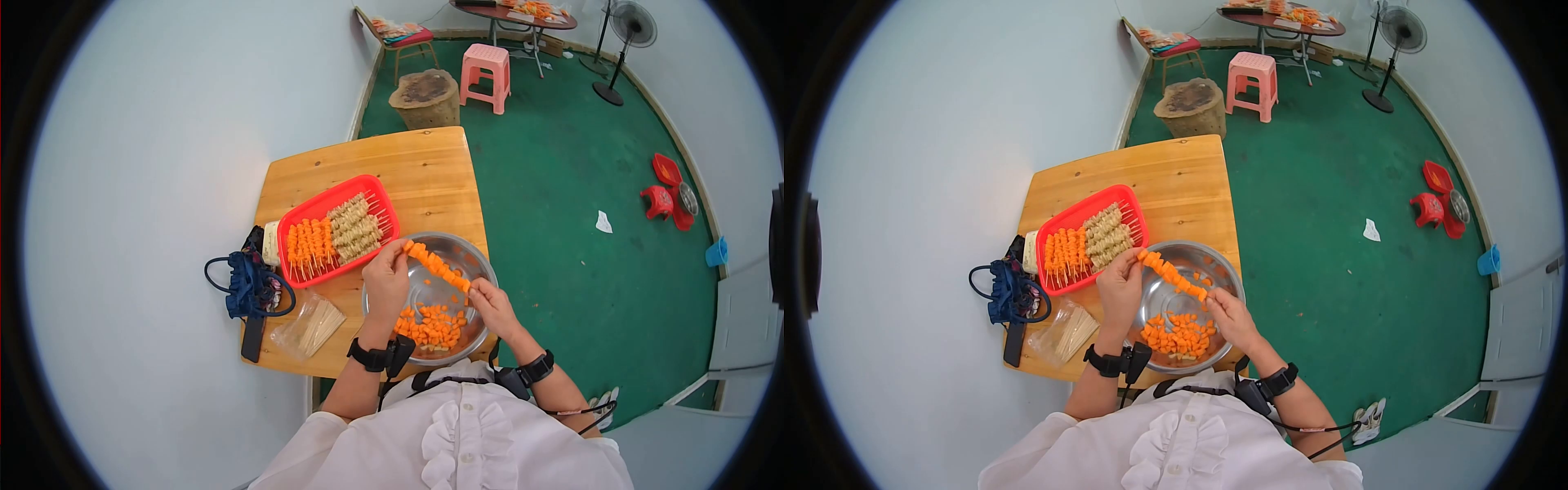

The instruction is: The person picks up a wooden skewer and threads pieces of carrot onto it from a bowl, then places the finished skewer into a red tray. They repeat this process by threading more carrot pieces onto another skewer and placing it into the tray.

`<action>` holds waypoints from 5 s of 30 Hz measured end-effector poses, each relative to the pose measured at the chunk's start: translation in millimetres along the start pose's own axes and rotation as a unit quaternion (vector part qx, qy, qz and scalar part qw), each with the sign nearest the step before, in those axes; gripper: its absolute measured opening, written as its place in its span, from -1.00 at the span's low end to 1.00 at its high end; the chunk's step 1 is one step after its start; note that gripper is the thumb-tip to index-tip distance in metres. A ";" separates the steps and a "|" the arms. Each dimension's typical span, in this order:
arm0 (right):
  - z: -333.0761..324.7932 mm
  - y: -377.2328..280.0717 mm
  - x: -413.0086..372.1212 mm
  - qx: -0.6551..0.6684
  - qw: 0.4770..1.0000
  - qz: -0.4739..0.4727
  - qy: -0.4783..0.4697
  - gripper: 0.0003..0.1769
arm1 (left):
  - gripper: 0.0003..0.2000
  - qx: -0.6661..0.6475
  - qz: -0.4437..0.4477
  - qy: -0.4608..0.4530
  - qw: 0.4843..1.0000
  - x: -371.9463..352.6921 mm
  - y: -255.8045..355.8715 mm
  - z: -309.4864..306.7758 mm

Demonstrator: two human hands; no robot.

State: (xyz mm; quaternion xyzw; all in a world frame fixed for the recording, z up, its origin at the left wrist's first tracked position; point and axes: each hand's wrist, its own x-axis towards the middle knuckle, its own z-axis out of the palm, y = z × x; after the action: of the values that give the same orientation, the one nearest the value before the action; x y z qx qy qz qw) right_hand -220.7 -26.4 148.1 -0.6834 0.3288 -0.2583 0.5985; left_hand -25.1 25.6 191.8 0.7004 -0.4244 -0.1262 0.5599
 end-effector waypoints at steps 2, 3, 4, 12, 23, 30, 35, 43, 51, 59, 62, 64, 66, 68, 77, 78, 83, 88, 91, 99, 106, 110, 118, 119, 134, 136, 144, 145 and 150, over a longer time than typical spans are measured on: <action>-0.2 -0.5 1.3 -0.008 1.000 -0.009 0.001 -0.81 | -0.79 0.016 0.020 0.009 1.000 -0.5 -0.1 0.2; -0.4 -0.3 1.9 -0.013 1.000 -0.007 0.000 -0.81 | -0.79 0.020 0.021 0.006 1.000 -0.5 2.6 -1.1; -0.7 0.4 2.1 -0.019 1.000 -0.004 -0.003 -0.81 | -0.78 0.024 0.021 0.002 1.000 0.1 7.4 -3.4; -0.9 -7.8 -1.4 -0.034 0.999 -0.009 -0.003 -0.83 | -0.77 0.011 0.031 0.003 0.999 -4.6 9.8 -1.7; 4.8 9.6 4.1 0.102 0.994 0.002 0.047 -0.88 | -0.73 -0.225 -0.010 -0.013 0.974 -6.1 22.3 14.8; 1.8 26.2 1.3 0.008 0.997 -0.037 0.072 -0.87 | -0.74 -0.236 -0.110 -0.042 0.965 -2.3 -0.7 2.9; -3.4 23.1 -3.3 -0.042 0.998 -0.018 0.038 -0.86 | -0.80 -0.245 -0.169 -0.068 0.952 -11.3 -19.6 -0.5; -6.3 33.8 1.3 -0.083 0.996 -0.012 0.025 -0.85 | -0.78 -0.273 -0.248 -0.082 0.926 -17.4 -52.1 -2.4; -9.7 34.7 0.5 -0.057 0.998 0.020 0.020 -0.83 | -0.74 -0.266 -0.248 -0.158 0.918 -17.4 -57.8 -10.7; -17.5 39.7 2.4 -0.034 0.997 0.068 -0.024 -0.84 | -0.79 -0.177 -0.231 -0.220 0.931 -14.2 -52.5 -15.0; -18.5 42.8 2.2 -0.040 0.996 0.068 -0.035 -0.84 | -0.82 -0.179 -0.246 -0.228 0.925 -13.1 -55.1 -16.8; -18.3 46.7 2.2 -0.030 0.997 0.064 -0.040 -0.84 | -0.82 -0.182 -0.273 -0.233 0.915 -12.1 -52.0 -18.7; -17.8 50.4 1.7 -0.015 0.997 0.061 -0.045 -0.83 | -0.82 -0.188 -0.285 -0.225 0.913 -13.9 -52.9 -18.6; -18.4 47.3 1.9 -0.012 0.996 0.068 -0.052 -0.83 | -0.82 -0.188 -0.286 -0.217 0.914 -15.2 -52.6 -17.5; -17.0 51.8 2.6 -0.003 0.996 0.074 -0.055 -0.83 | -0.82 -0.180 -0.269 -0.219 0.920 -17.1 -58.6 -15.9; -17.2 52.0 2.1 0.006 0.995 0.076 -0.057 -0.83 | -0.82 -0.188 -0.276 -0.220 0.917 -16.5 -59.8 -16.2; -17.6 58.7 3.6 0.032 0.995 0.085 -0.051 -0.81 | -0.80 -0.183 -0.286 -0.216 0.915 -14.9 -55.3 -14.4; -17.3 50.3 4.6 0.062 0.992 0.101 -0.040 -0.79 | -0.79 -0.177 -0.276 -0.204 0.922 -13.4 -50.7 -10.3; -17.1 54.8 6.0 0.069 0.991 0.101 -0.048 -0.80 | -0.81 -0.166 -0.279 -0.192 0.926 -11.7 -52.5 -8.8; -12.4 48.8 7.9 0.026 0.994 0.093 -0.059 -0.82 | -0.82 -0.129 -0.319 -0.143 0.928 -12.8 -63.8 -4.1; -18.7 45.4 8.9 0.037 0.994 0.096 -0.039 -0.81 | -0.82 -0.142 -0.349 -0.156 0.913 -14.3 -85.9 -9.8; -15.0 43.7 19.5 0.093 0.989 0.113 -0.016 -0.80 | -0.80 0.090 -0.254 -0.248 0.930 -22.4 -117.7 1.0; -14.0 71.7 15.7 0.203 0.971 0.124 -0.004 -0.81 | -0.83 0.241 -0.230 -0.415 0.847 -32.9 -126.5 19.4; -14.3 71.7 15.5 0.205 0.971 0.121 -0.001 -0.82 | -0.84 0.245 -0.230 -0.419 0.844 -32.6 -131.2 21.7; -14.5 70.3 15.8 0.244 0.962 0.123 0.006 -0.83 | -0.87 0.268 0.024 -0.564 0.781 -57.9 -131.5 66.7; -14.1 69.9 15.6 0.240 0.963 0.124 0.009 -0.83 | -0.89 0.269 0.056 -0.559 0.782 -58.8 -139.0 67.8; -14.5 68.9 16.3 0.271 0.955 0.124 0.006 -0.82 | -0.95 0.352 0.111 -0.516 0.773 -70.1 -129.4 74.2; -14.7 68.5 16.0 0.269 0.955 0.124 0.008 -0.82 | -0.95 0.367 0.110 -0.514 0.768 -71.4 -128.3 75.6; -14.0 69.9 15.4 0.248 0.962 0.116 0.015 -0.81 | -0.92 0.355 0.134 -0.514 0.769 -75.4 -135.7 70.4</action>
State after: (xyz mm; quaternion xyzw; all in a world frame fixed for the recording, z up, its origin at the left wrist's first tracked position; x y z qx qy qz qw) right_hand -230.9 -51.9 80.5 -0.4665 0.3400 -0.2711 0.7703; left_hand -55.4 35.2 24.3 0.6159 -0.7528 -0.2312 -0.0192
